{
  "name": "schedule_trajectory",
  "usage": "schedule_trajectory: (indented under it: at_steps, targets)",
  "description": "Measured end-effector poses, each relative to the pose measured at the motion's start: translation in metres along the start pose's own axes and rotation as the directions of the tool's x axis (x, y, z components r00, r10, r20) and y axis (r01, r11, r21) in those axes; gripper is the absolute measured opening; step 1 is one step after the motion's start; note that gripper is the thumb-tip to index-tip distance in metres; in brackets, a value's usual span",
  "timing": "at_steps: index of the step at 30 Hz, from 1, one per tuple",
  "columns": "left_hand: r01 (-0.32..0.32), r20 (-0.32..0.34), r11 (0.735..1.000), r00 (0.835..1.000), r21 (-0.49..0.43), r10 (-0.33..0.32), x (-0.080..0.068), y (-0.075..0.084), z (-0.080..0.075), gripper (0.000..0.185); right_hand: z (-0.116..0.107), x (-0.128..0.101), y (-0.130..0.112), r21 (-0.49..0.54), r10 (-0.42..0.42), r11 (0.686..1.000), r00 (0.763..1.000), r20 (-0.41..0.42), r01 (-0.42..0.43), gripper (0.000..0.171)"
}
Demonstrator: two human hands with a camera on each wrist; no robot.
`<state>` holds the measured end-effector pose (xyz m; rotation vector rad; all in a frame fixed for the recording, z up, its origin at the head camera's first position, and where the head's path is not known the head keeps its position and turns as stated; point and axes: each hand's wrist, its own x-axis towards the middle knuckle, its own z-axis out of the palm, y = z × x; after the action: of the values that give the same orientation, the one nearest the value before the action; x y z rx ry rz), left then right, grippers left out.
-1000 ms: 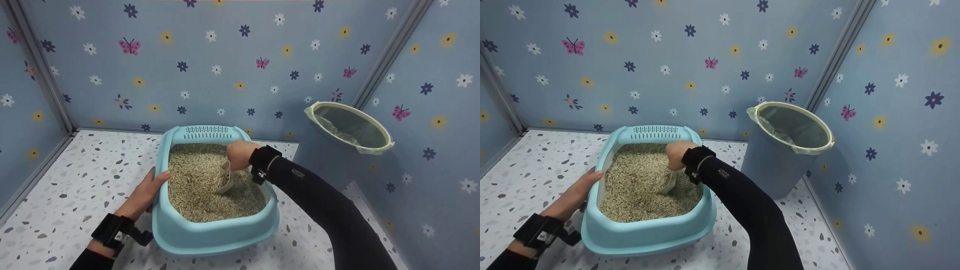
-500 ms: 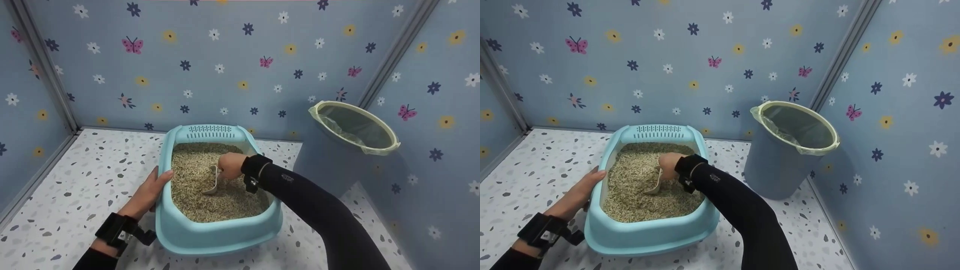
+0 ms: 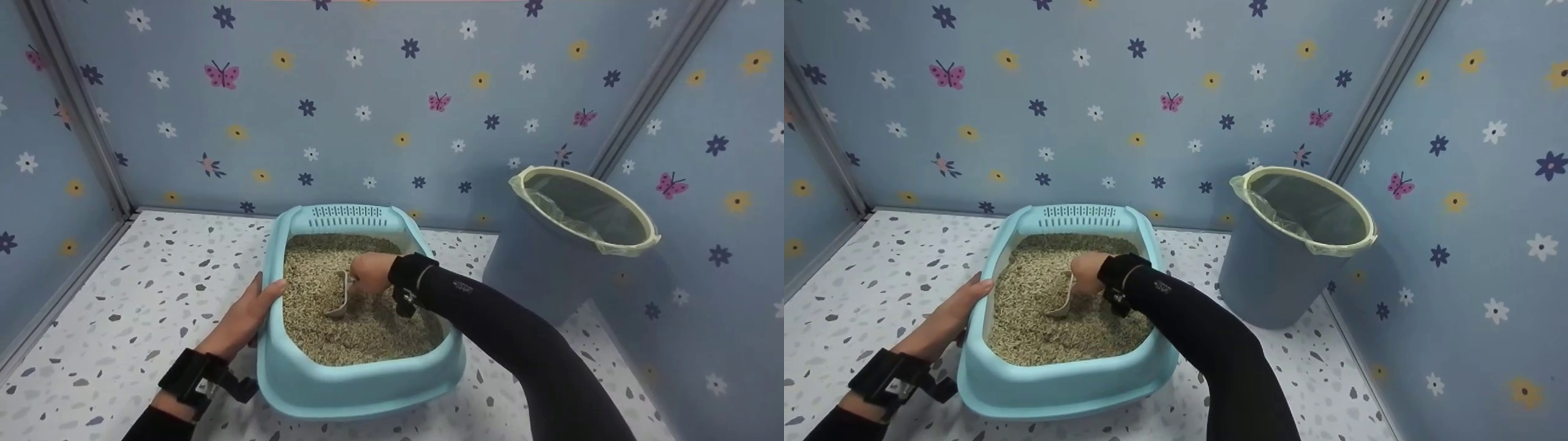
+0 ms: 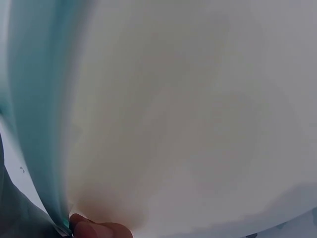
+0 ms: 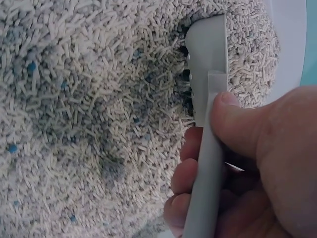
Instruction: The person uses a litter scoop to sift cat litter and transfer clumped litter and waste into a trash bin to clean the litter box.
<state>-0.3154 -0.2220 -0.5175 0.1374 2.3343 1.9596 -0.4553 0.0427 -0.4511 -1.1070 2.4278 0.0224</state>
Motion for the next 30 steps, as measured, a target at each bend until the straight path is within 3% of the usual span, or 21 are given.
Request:
schedule_trajectory:
  at_steps: [10,17,21,30]
  targets:
    - [0.028,0.006,1.0,1.0,0.006,-0.028,-0.002,0.0,0.003,0.08,0.008,0.0,0.001,0.031,-0.051,0.998,0.998,-0.031,0.052,0.028]
    - [0.034,0.033,0.999,0.999,-0.02,-0.033,0.001,0.003,0.006,0.087,0.011,0.001,0.004,0.069,-0.005,0.998,1.0,-0.021,0.006,0.027]
    - [0.054,0.021,0.999,0.998,-0.007,-0.053,0.0,0.002,0.006,0.088,0.014,0.003,0.005,0.099,-0.018,0.995,0.999,-0.039,0.022,0.032]
    - [0.057,0.01,0.998,0.998,-0.005,-0.057,-0.002,0.0,0.001,0.072,0.012,0.008,0.005,0.171,-0.067,0.982,0.995,-0.078,0.079,0.033]
